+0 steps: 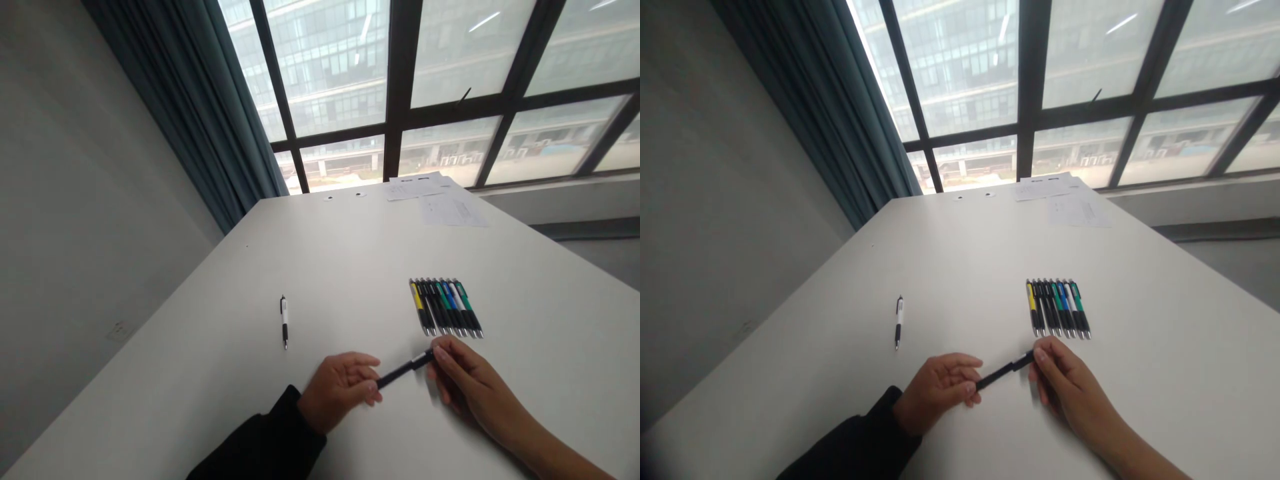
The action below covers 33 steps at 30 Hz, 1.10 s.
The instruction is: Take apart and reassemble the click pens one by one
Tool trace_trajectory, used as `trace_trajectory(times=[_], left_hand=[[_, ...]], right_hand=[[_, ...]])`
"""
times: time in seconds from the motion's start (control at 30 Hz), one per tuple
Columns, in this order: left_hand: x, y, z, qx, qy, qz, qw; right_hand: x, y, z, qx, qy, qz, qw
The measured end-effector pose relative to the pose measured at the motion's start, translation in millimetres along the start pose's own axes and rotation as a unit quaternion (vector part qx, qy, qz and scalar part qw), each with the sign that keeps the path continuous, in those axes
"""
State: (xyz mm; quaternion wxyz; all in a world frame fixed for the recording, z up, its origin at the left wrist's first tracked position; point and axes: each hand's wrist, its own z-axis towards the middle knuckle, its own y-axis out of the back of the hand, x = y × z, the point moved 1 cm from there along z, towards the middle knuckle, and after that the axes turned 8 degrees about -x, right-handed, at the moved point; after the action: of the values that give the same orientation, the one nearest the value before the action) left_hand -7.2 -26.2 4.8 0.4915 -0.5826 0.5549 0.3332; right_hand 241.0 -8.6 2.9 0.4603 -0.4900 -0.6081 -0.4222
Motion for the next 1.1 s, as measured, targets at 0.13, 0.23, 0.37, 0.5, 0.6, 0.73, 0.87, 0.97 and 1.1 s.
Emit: trace_trajectory(times=[0.13, 0.23, 0.37, 0.5, 0.6, 0.73, 0.87, 0.97, 1.1], left_hand=[[18.5, -20.8, -9.1, 0.159, 0.132, -0.038, 0.978], [24.7, -37.3, -15.4, 0.209, 0.169, -0.057, 0.962], [15.5, -42.7, -14.3, 0.109, 0.059, -0.106, 0.987], [4.6, -32.5, -8.8, -0.053, -0.044, -0.084, 0.994], [4.7, -31.0, -7.5, -0.061, -0.083, -0.066, 0.993], [6.0, -35.4, -9.7, -0.031, -0.099, -0.048, 0.993], [-1.0, -29.3, -11.2, -0.057, -0.139, 0.04, 0.988], [-5.1, -18.2, -9.2, -0.142, -0.167, 0.081, 0.972], [-2.9, -10.1, -5.7, -0.176, -0.234, 0.217, 0.931]], right_hand=[[2.3, -3.8, -2.0, 0.028, 0.038, -0.04, 0.998], [5.1, -8.1, -7.2, 0.07, 0.072, -0.076, 0.992], [7.8, -14.1, -15.5, 0.132, 0.096, -0.059, 0.985], [8.4, -15.3, -17.0, 0.162, 0.078, -0.138, 0.974], [9.4, -13.5, -15.1, 0.16, 0.065, -0.144, 0.974], [10.1, -12.5, -13.4, 0.171, 0.061, -0.129, 0.975], [8.2, -11.8, -11.9, 0.13, 0.01, -0.103, 0.986], [5.8, -11.3, -10.7, 0.085, -0.025, -0.083, 0.993], [3.7, -10.9, -10.3, 0.042, -0.025, -0.116, 0.992]])
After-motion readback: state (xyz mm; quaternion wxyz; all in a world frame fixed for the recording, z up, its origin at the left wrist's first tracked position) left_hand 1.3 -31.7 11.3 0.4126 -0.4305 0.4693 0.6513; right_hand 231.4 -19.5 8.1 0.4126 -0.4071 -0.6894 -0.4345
